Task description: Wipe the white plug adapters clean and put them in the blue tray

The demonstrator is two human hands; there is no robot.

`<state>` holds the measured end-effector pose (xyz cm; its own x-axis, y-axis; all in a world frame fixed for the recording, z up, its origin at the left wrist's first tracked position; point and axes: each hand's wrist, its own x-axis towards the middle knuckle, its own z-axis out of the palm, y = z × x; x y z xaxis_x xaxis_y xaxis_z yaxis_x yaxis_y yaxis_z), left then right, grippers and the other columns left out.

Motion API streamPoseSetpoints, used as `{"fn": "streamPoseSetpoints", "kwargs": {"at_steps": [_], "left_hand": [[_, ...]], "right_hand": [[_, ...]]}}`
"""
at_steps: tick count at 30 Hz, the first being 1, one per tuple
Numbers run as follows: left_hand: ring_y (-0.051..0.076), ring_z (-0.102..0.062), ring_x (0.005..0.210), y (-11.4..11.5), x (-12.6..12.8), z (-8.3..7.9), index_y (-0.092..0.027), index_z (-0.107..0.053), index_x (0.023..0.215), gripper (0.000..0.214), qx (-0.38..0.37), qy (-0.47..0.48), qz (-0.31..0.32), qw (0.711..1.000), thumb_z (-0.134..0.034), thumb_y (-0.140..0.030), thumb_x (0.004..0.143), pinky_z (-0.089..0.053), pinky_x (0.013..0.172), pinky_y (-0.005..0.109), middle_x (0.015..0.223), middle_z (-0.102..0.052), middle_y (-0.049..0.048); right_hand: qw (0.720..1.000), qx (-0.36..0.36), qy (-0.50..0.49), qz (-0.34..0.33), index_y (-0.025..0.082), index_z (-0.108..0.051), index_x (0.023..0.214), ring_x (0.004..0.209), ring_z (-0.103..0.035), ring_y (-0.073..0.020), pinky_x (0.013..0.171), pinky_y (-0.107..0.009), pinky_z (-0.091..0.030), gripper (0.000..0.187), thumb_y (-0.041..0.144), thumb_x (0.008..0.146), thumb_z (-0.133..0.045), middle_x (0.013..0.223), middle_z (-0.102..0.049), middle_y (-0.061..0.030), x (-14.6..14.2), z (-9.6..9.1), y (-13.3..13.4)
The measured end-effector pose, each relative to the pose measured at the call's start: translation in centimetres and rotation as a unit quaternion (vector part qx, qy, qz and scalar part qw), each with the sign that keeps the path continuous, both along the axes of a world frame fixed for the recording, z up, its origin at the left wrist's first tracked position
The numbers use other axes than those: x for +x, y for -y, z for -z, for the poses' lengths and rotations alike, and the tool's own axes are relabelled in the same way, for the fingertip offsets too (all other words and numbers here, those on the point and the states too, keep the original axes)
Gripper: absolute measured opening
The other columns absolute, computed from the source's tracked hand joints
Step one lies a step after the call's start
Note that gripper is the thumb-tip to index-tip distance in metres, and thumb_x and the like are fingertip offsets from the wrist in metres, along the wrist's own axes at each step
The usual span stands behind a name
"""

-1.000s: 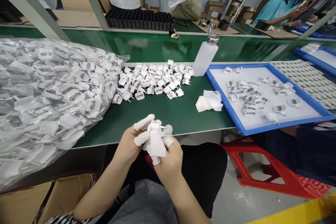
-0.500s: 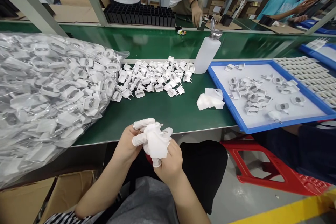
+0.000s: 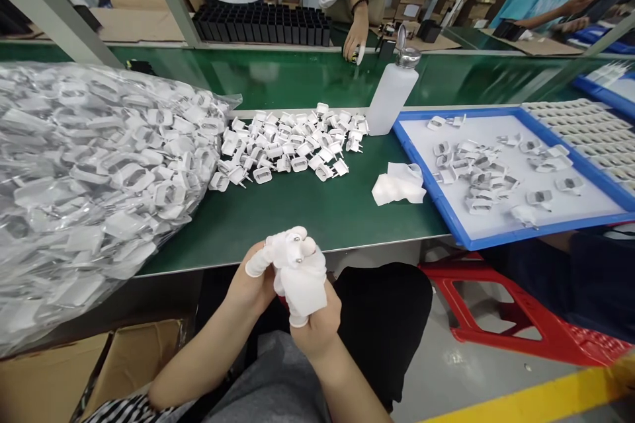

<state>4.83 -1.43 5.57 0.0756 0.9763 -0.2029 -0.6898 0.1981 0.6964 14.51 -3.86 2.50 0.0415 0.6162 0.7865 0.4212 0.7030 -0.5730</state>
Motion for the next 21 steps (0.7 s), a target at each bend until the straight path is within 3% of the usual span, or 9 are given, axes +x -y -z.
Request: {"fn": "streamPoseSetpoints", "kwargs": {"at_steps": [4,7,10,13,15,18,21], "left_hand": [[0.018,-0.059,0.062,0.3,0.8,0.0,-0.015,-0.061,0.050,0.030,0.007,0.017,0.001,1.000,-0.068,-0.042,0.060,-0.047,0.060,0.027,0.055,-0.062,0.0033],[0.022,-0.061,0.072,0.7,1.1,0.1,-0.014,-0.065,0.060,0.029,-0.002,-0.025,-0.012,1.000,-0.063,-0.043,0.065,-0.048,0.068,0.033,0.069,-0.066,0.0065],[0.022,-0.061,0.081,1.1,0.9,0.3,-0.014,-0.067,0.079,0.030,0.045,-0.147,-0.049,0.987,-0.053,-0.041,0.075,-0.047,0.077,0.033,0.081,-0.068,0.0073],[0.020,-0.060,0.086,1.3,0.3,0.5,-0.016,-0.066,0.089,0.031,0.134,-0.313,-0.064,0.938,-0.041,-0.034,0.084,-0.044,0.081,0.029,0.087,-0.067,0.0071],[0.019,-0.059,0.086,1.4,-0.2,0.3,-0.017,-0.065,0.090,0.031,0.184,-0.395,-0.046,0.899,-0.036,-0.028,0.087,-0.044,0.078,0.027,0.087,-0.066,0.0068],[0.018,-0.058,0.082,1.2,-1.0,-0.3,-0.018,-0.064,0.090,0.031,0.248,-0.478,-0.020,0.842,-0.033,-0.019,0.087,-0.042,0.076,0.026,0.087,-0.065,0.0057],[0.017,-0.056,0.072,0.8,-1.8,-0.9,-0.019,-0.062,0.087,0.029,0.293,-0.529,0.005,0.797,-0.033,-0.016,0.085,-0.040,0.069,0.026,0.081,-0.064,0.0046]], "right_hand": [[0.996,-0.057,-0.061,-0.013,0.031,-0.055,0.112,0.074,-0.066,-0.0159,0.065,-0.027,-0.055,0.032,0.018,0.086,-0.042,0.080,-0.068,0.0002,-0.3,0.2,0.3],[0.993,-0.084,-0.081,0.027,0.030,-0.058,0.107,0.071,-0.066,-0.0153,0.063,-0.027,-0.055,0.028,0.021,0.087,-0.042,0.079,-0.068,0.0004,-0.2,0.4,0.4],[0.996,-0.068,-0.048,0.035,0.031,-0.053,0.115,0.079,-0.066,-0.0170,0.068,-0.030,-0.055,0.032,0.020,0.086,-0.042,0.086,-0.069,-0.0008,-0.2,0.2,0.3],[0.997,-0.073,0.002,0.033,0.027,-0.052,0.117,0.088,-0.064,-0.0199,0.074,-0.032,-0.054,0.036,0.017,0.084,-0.045,0.095,-0.068,-0.0040,0.0,-0.7,-0.1],[0.994,-0.111,0.013,0.002,0.024,-0.059,0.109,0.079,-0.066,-0.0190,0.068,-0.029,-0.055,0.030,0.017,0.083,-0.046,0.088,-0.070,-0.0046,0.5,-1.5,-0.5],[0.976,-0.197,0.002,-0.093,0.019,-0.067,0.087,0.061,-0.066,-0.0166,0.055,-0.024,-0.054,0.022,0.023,0.083,-0.046,0.070,-0.070,-0.0038,1.6,-2.3,-1.2],[0.938,-0.285,-0.010,-0.198,0.016,-0.066,0.064,0.050,-0.063,-0.0155,0.047,-0.022,-0.051,0.033,0.032,0.084,-0.045,0.056,-0.067,-0.0030,2.4,-2.6,-1.7]]}}
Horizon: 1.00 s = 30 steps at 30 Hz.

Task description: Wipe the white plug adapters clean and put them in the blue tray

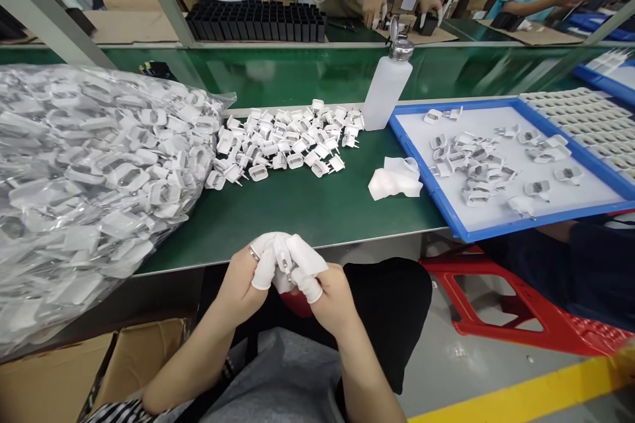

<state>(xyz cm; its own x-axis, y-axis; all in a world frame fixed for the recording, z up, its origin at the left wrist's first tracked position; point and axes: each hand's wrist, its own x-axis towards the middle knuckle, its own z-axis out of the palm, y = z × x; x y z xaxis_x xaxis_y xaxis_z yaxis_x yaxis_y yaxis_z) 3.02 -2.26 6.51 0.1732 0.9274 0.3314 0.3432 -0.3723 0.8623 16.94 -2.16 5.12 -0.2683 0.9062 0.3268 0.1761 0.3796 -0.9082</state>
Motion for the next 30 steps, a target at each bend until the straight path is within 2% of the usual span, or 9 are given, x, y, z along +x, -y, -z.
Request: {"fn": "streamPoseSetpoints", "kwargs": {"at_steps": [5,9,11,13,17,20,25,27,30], "left_hand": [[0.014,-0.048,0.056,-0.4,-0.8,0.0,-0.017,-0.058,0.067,0.028,-0.052,-0.056,0.101,0.992,-0.035,-0.018,0.082,-0.036,0.056,0.024,0.064,-0.058,0.0027],[0.012,-0.046,0.051,-0.4,-0.8,0.7,-0.017,-0.051,0.059,0.032,-0.159,0.070,0.186,0.967,-0.034,-0.026,0.085,-0.035,0.051,0.022,0.056,-0.053,0.0006],[0.012,-0.045,0.051,-0.3,-0.6,0.9,-0.017,-0.046,0.055,0.038,-0.194,0.144,0.194,0.951,-0.033,-0.035,0.086,-0.037,0.053,0.023,0.054,-0.050,0.0008],[0.014,-0.047,0.054,-0.3,-0.5,0.9,-0.018,-0.043,0.051,0.043,-0.198,0.199,0.200,0.939,-0.031,-0.040,0.086,-0.040,0.057,0.026,0.052,-0.047,0.0020],[0.019,-0.052,0.063,-0.4,-0.2,0.9,-0.018,-0.043,0.046,0.047,-0.209,0.253,0.207,0.922,-0.034,-0.045,0.084,-0.043,0.064,0.031,0.053,-0.048,0.0054],[0.018,-0.051,0.059,-0.4,-0.1,0.8,-0.018,-0.046,0.046,0.046,-0.236,0.269,0.184,0.916,-0.040,-0.046,0.081,-0.043,0.064,0.031,0.055,-0.052,0.0057],[0.018,-0.051,0.053,-0.2,-0.1,1.1,-0.018,-0.050,0.045,0.044,-0.233,0.315,0.125,0.912,-0.050,-0.051,0.075,-0.043,0.060,0.031,0.045,-0.050,0.0034],[0.017,-0.050,0.050,0.0,0.0,1.4,-0.018,-0.053,0.047,0.043,-0.234,0.319,0.092,0.914,-0.052,-0.052,0.072,-0.041,0.055,0.030,0.046,-0.052,0.0029],[0.014,-0.048,0.046,0.3,0.3,1.6,-0.018,-0.059,0.058,0.039,-0.213,0.275,0.059,0.936,-0.047,-0.050,0.077,-0.039,0.051,0.028,0.049,-0.054,0.0012]], "right_hand": [[0.995,-0.063,0.000,-0.082,0.014,-0.058,0.048,0.037,-0.055,-0.0115,0.042,-0.021,-0.046,0.050,0.042,0.085,-0.040,0.040,-0.057,-0.0021,0.6,-0.7,-0.7],[0.977,-0.149,-0.021,-0.149,0.015,-0.058,0.052,0.031,-0.048,-0.0087,0.035,-0.019,-0.040,0.045,0.047,0.081,-0.045,0.038,-0.054,0.0001,1.3,-1.2,-1.1],[0.965,-0.205,-0.097,-0.130,0.016,-0.060,0.059,0.028,-0.044,-0.0085,0.028,-0.018,-0.034,0.042,0.052,0.077,-0.048,0.038,-0.052,0.0022,1.6,-1.1,-1.3],[0.957,-0.224,-0.178,-0.050,0.017,-0.060,0.063,0.028,-0.043,-0.0095,0.025,-0.019,-0.032,0.041,0.055,0.074,-0.049,0.038,-0.051,0.0029,1.7,-0.8,-1.4],[0.950,-0.189,-0.231,0.087,0.018,-0.059,0.064,0.027,-0.042,-0.0105,0.025,-0.022,-0.031,0.040,0.056,0.072,-0.052,0.039,-0.050,0.0027,1.4,-0.5,-1.3],[0.960,-0.155,-0.207,0.105,0.018,-0.059,0.063,0.025,-0.038,-0.0104,0.023,-0.023,-0.028,0.039,0.055,0.073,-0.051,0.035,-0.044,0.0038,1.3,-0.3,-0.6],[0.976,-0.059,-0.128,0.167,0.019,-0.052,0.049,0.032,-0.045,-0.0124,0.031,-0.025,-0.035,0.043,0.045,0.082,-0.044,0.037,-0.047,0.0012,1.5,0.0,2.1],[0.983,0.018,-0.068,0.167,0.019,-0.053,0.049,0.033,-0.045,-0.0116,0.033,-0.024,-0.035,0.040,0.037,0.083,-0.044,0.039,-0.048,0.0013,1.1,0.0,2.9],[0.987,0.123,0.019,0.103,0.019,-0.053,0.051,0.035,-0.048,-0.0111,0.036,-0.023,-0.037,0.034,0.026,0.083,-0.043,0.041,-0.050,0.0013,-0.3,-0.4,3.4]]}}
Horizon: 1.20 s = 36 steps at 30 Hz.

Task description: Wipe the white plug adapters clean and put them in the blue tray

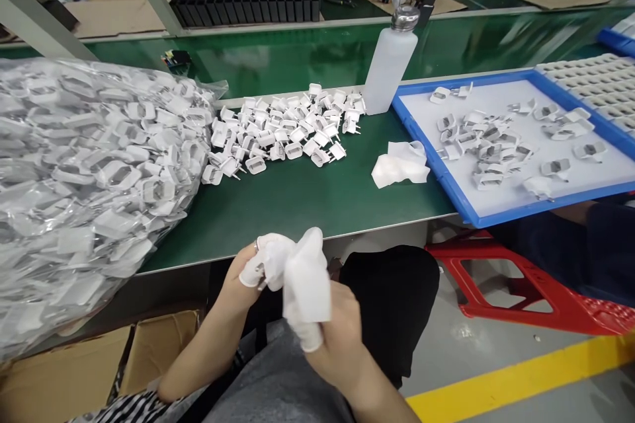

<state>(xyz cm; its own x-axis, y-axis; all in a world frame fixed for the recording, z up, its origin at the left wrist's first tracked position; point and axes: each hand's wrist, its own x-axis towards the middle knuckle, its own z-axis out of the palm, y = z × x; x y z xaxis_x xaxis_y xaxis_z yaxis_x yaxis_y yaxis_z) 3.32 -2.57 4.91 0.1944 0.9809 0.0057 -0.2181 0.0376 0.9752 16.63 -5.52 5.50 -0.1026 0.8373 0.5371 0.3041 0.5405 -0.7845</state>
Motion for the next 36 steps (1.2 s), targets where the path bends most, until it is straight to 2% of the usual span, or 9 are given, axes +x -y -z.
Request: {"fn": "streamPoseSetpoints", "kwargs": {"at_steps": [3,9,15,20,25,29,31,33,36], "left_hand": [[0.013,-0.048,0.046,0.4,0.2,-0.1,-0.018,-0.061,0.075,0.035,0.034,-0.070,0.017,0.997,-0.039,-0.044,0.084,-0.038,0.050,0.025,0.051,-0.054,-0.0003],[0.013,-0.051,0.048,0.8,0.1,-0.3,-0.018,-0.058,0.076,0.031,0.082,-0.147,0.040,0.985,-0.034,-0.035,0.087,-0.038,0.050,0.024,0.055,-0.057,0.0007],[0.013,-0.051,0.053,0.6,0.1,-0.8,-0.019,-0.059,0.076,0.032,0.110,-0.174,-0.083,0.975,-0.031,-0.029,0.088,-0.039,0.055,0.024,0.062,-0.058,0.0014],[0.016,-0.057,0.068,0.0,-0.5,-1.9,-0.019,-0.062,0.079,0.026,0.172,-0.248,0.048,0.952,-0.037,-0.016,0.082,-0.040,0.061,0.023,0.076,-0.063,0.0037],[0.014,-0.051,0.056,-0.4,-1.5,-2.0,-0.018,-0.060,0.068,0.022,0.182,-0.310,0.179,0.916,-0.041,-0.012,0.077,-0.037,0.055,0.022,0.063,-0.059,0.0017],[0.012,-0.050,0.055,-0.6,-2.3,-1.5,-0.018,-0.058,0.065,0.021,0.194,-0.261,0.253,0.911,-0.041,-0.010,0.074,-0.037,0.054,0.019,0.060,-0.057,-0.0003],[0.011,-0.048,0.053,-0.6,-2.5,-1.4,-0.017,-0.054,0.061,0.021,0.180,-0.270,0.248,0.913,-0.040,-0.009,0.073,-0.036,0.052,0.019,0.058,-0.056,-0.0007],[0.010,-0.046,0.051,-0.6,-2.4,-1.4,-0.016,-0.050,0.057,0.023,0.148,-0.295,0.215,0.919,-0.038,-0.012,0.076,-0.034,0.051,0.019,0.056,-0.053,-0.0009],[0.009,-0.043,0.049,-0.5,-1.7,-1.7,-0.016,-0.048,0.058,0.029,0.069,-0.281,0.172,0.942,-0.033,-0.019,0.083,-0.034,0.051,0.019,0.054,-0.050,-0.0024]], "right_hand": [[0.999,-0.014,0.028,-0.013,0.018,-0.052,0.049,0.036,-0.048,-0.0106,0.037,-0.021,-0.038,0.038,0.023,0.085,-0.039,0.041,-0.053,-0.0001,-1.1,-0.4,-0.4],[0.968,-0.223,-0.072,-0.084,0.017,-0.055,0.049,0.033,-0.048,-0.0091,0.033,-0.018,-0.038,0.044,0.034,0.086,-0.040,0.037,-0.052,0.0018,-1.1,-0.5,-0.9],[0.985,-0.130,-0.101,-0.045,0.019,-0.056,0.048,0.035,-0.047,-0.0103,0.037,-0.021,-0.040,0.045,0.038,0.085,-0.040,0.038,-0.050,0.0015,-2.1,1.3,0.5],[0.980,-0.147,-0.128,-0.034,0.017,-0.055,0.050,0.039,-0.050,-0.0105,0.038,-0.020,-0.039,0.042,0.039,0.084,-0.043,0.043,-0.052,0.0012,-0.8,1.4,-0.3],[0.939,-0.239,-0.062,-0.240,0.017,-0.057,0.051,0.034,-0.045,-0.0085,0.036,-0.018,-0.037,0.044,0.044,0.083,-0.043,0.039,-0.050,0.0028,1.4,-0.3,-2.9],[0.893,-0.273,-0.044,-0.355,0.017,-0.058,0.051,0.037,-0.046,-0.0099,0.040,-0.021,-0.039,0.049,0.051,0.081,-0.040,0.038,-0.048,0.0023,1.8,-0.2,-3.5],[0.908,-0.272,-0.089,-0.307,0.017,-0.058,0.050,0.041,-0.047,-0.0096,0.043,-0.021,-0.039,0.046,0.049,0.080,-0.044,0.042,-0.050,0.0020,1.2,0.3,-3.3],[0.924,-0.278,-0.188,-0.185,0.017,-0.059,0.053,0.043,-0.047,-0.0092,0.043,-0.020,-0.039,0.038,0.045,0.077,-0.051,0.046,-0.053,0.0024,0.4,1.0,-3.0],[0.892,-0.292,-0.344,-0.043,0.019,-0.063,0.061,0.043,-0.048,-0.0093,0.043,-0.021,-0.041,0.027,0.043,0.072,-0.059,0.051,-0.056,0.0030,-0.8,1.8,-2.7]]}}
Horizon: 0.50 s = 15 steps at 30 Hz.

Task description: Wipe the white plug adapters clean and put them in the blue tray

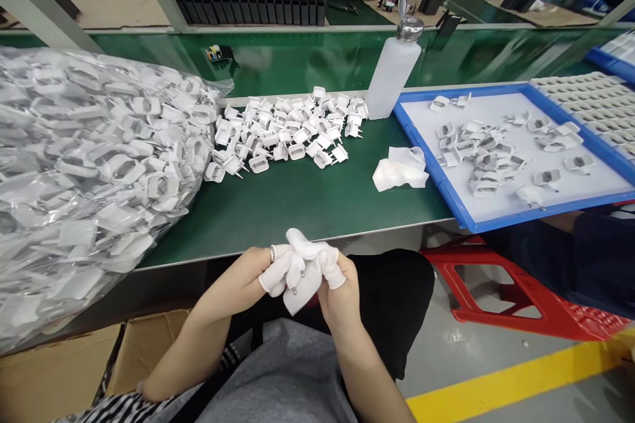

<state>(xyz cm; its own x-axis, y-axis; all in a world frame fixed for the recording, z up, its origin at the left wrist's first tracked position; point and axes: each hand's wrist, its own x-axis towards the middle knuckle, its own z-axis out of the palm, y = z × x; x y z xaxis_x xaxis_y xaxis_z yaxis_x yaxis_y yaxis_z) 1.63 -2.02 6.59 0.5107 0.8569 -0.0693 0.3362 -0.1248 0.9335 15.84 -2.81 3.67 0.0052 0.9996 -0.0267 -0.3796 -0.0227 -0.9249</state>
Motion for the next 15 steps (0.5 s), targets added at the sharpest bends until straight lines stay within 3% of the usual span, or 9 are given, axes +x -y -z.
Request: {"fn": "streamPoseSetpoints", "kwargs": {"at_steps": [3,6,11,15], "left_hand": [[0.009,-0.045,0.052,0.2,0.9,-0.2,-0.017,-0.050,0.064,0.030,-0.041,0.050,-0.066,0.996,-0.032,-0.024,0.086,-0.035,0.054,0.019,0.055,-0.051,-0.0036],[0.009,-0.047,0.052,0.3,1.5,0.0,-0.017,-0.051,0.067,0.027,-0.052,0.072,-0.124,0.988,-0.035,-0.027,0.085,-0.037,0.056,0.020,0.053,-0.051,-0.0037],[0.009,-0.043,0.050,0.0,1.2,0.4,-0.016,-0.049,0.060,0.024,-0.099,0.089,-0.091,0.987,-0.038,-0.023,0.081,-0.034,0.051,0.020,0.051,-0.048,-0.0037],[0.009,-0.042,0.050,-0.4,0.6,0.3,-0.016,-0.045,0.058,0.017,-0.089,0.029,-0.075,0.993,-0.042,-0.014,0.074,-0.033,0.051,0.020,0.051,-0.047,-0.0046]], "right_hand": [[0.997,0.013,-0.033,0.072,0.020,-0.065,0.069,0.048,-0.054,-0.0110,0.046,-0.023,-0.044,0.024,0.041,0.076,-0.055,0.059,-0.061,0.0012,-0.5,0.7,0.3],[0.987,0.119,0.059,0.091,0.023,-0.065,0.078,0.048,-0.054,-0.0117,0.046,-0.024,-0.043,0.024,0.034,0.084,-0.045,0.060,-0.061,0.0009,-0.2,1.5,1.0],[0.960,0.228,0.165,0.010,0.020,-0.062,0.058,0.042,-0.047,-0.0106,0.044,-0.023,-0.037,0.027,0.035,0.079,-0.052,0.047,-0.052,0.0017,0.7,1.4,1.0],[0.927,0.267,0.259,-0.046,0.018,-0.058,0.055,0.043,-0.042,-0.0093,0.044,-0.022,-0.035,0.024,0.020,0.077,-0.052,0.049,-0.051,0.0013,0.8,0.3,0.4]]}}
